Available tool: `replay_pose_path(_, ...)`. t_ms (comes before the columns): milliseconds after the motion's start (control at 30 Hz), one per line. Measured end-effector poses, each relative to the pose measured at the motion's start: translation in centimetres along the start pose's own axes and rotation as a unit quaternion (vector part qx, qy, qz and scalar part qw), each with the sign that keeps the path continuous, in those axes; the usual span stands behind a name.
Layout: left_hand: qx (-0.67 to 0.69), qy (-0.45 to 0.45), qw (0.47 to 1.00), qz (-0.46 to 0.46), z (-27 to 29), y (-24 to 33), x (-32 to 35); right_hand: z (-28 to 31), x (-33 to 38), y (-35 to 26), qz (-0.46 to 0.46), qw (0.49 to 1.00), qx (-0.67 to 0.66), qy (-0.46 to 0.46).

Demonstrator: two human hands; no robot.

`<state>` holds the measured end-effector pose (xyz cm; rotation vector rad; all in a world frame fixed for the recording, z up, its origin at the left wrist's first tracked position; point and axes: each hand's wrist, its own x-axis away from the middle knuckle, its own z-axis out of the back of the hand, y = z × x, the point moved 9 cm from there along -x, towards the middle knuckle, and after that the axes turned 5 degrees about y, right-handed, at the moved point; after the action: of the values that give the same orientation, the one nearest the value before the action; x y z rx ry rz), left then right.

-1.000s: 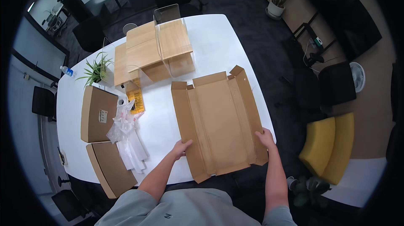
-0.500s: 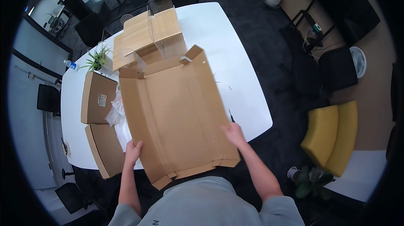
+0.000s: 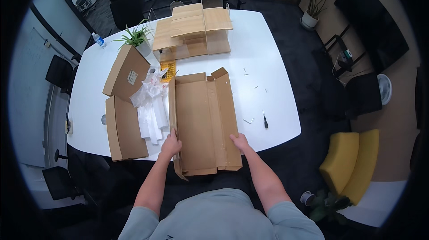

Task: The person assembles a small wooden and acrylic shelving unit on a white table. They insert wooden dowels into the acrylic frame, attach wooden shelves, and use a screwdriver to secure screws. Cardboard boxes and packaging materials are visible on the table.

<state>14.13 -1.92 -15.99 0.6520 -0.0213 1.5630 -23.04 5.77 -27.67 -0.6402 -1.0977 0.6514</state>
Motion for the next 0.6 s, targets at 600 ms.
replay_pose_path(600, 0.017, 0.246, 0.945, -0.214, 8.1, 12.5, 2.8, 18.7, -12.9, -15.2, -0.082, 0.906, 0.265, 0.318)
